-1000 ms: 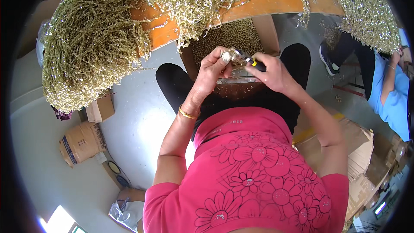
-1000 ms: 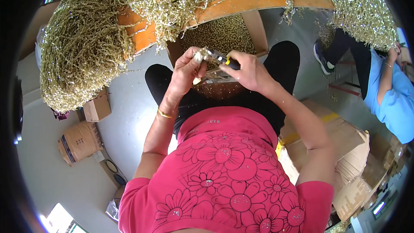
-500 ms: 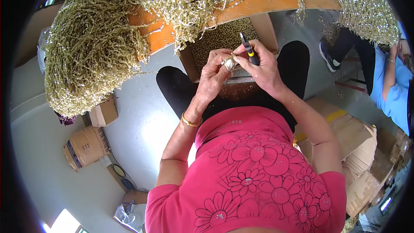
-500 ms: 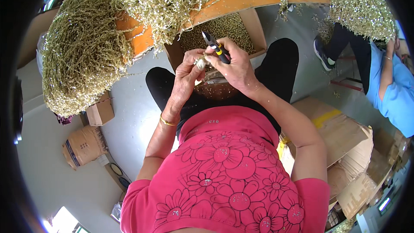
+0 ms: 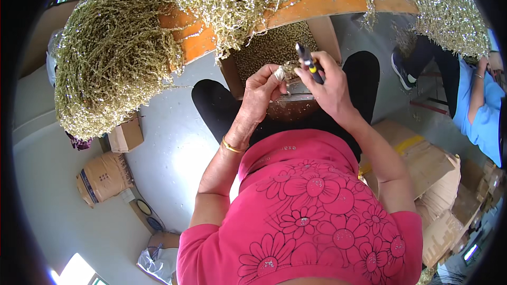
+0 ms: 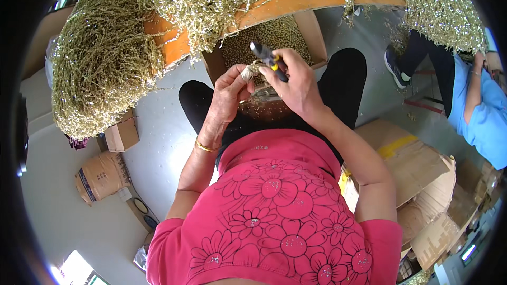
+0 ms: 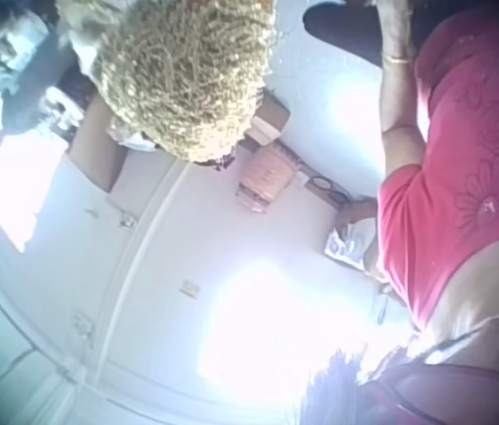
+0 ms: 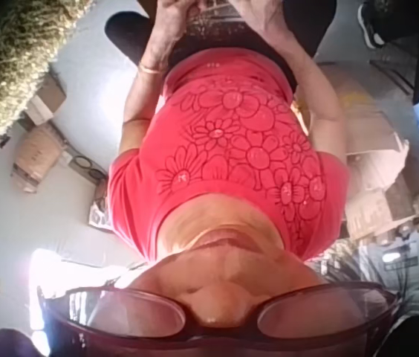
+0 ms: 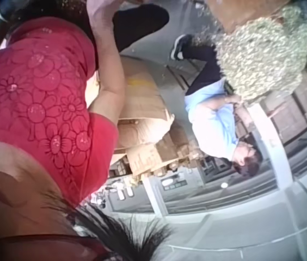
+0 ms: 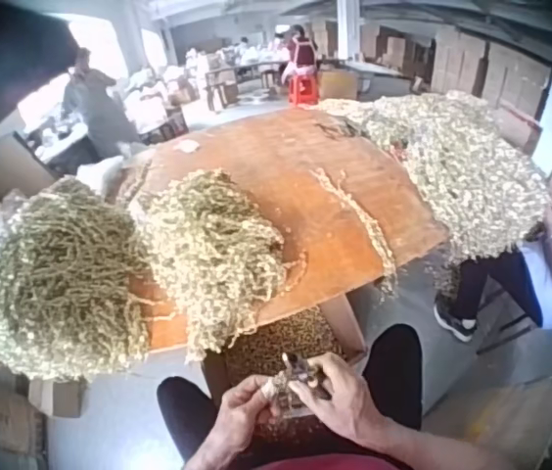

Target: Trimming segments of decorative gold garland using hand cutters.

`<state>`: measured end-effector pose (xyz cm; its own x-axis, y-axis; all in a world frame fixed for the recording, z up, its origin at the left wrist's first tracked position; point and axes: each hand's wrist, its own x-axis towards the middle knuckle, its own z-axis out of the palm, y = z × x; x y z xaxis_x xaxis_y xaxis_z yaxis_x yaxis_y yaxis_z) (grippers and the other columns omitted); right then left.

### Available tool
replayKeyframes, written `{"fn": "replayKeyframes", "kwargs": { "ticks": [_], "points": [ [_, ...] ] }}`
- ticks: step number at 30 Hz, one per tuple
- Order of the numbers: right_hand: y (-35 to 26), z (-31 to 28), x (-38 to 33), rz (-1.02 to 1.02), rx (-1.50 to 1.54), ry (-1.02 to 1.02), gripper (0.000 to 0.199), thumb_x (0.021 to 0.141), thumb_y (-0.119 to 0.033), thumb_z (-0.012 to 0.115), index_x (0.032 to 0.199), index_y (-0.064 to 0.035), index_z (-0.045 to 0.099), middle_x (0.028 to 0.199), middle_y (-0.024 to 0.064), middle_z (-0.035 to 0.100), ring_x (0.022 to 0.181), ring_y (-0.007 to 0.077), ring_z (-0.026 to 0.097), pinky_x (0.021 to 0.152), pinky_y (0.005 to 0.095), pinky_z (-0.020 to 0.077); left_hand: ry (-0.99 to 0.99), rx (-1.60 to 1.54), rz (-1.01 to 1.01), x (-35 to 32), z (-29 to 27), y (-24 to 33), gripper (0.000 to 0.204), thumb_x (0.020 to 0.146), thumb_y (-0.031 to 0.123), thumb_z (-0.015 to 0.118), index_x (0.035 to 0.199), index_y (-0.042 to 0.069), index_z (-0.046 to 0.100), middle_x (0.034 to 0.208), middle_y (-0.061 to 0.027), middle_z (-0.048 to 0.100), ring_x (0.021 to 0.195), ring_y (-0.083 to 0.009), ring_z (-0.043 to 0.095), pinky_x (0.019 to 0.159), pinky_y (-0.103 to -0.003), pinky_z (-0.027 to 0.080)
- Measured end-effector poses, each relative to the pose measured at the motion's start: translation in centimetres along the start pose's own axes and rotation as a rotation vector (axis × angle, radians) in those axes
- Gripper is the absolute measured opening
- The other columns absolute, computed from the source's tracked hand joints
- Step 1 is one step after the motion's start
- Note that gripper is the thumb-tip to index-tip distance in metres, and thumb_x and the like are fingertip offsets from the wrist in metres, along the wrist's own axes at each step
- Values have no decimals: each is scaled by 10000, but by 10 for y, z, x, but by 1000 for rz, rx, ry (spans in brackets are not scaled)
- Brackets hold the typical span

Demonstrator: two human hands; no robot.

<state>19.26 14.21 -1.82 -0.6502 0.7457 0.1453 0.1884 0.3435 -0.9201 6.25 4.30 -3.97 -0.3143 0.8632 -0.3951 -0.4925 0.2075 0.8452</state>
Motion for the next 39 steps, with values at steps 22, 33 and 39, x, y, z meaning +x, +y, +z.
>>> {"fn": "replayKeyframes", "kwargs": {
  "ticks": [22, 33, 39],
  "points": [
    [-5, -28, 0, -328, -876, -205, 430, 570, -82, 697, 941, -89, 479, 824, 36, 489, 790, 199, 481, 662, 322, 327, 149, 203, 200, -2, 3, -3, 116, 876, 152, 499, 889, 48, 549, 567, 44, 500, 465, -1, 351, 417, -159, 266],
    [-8, -31, 3, -375, -955, -200, 459, 583, -105, 698, 986, -79, 481, 842, 36, 478, 815, 190, 472, 709, 322, 330, 219, 177, 170, 1, 6, -4, 142, 875, 183, 501, 845, 48, 536, 551, 40, 488, 458, -4, 356, 405, -161, 263],
    [-6, -29, 2, -332, -954, -232, 433, 604, -116, 694, 980, -80, 484, 840, 40, 484, 820, 195, 474, 706, 321, 330, 214, 178, 176, 2, 5, -5, 156, 876, 196, 502, 835, 50, 538, 554, 39, 490, 461, -6, 363, 407, -160, 266]
  ]
}}
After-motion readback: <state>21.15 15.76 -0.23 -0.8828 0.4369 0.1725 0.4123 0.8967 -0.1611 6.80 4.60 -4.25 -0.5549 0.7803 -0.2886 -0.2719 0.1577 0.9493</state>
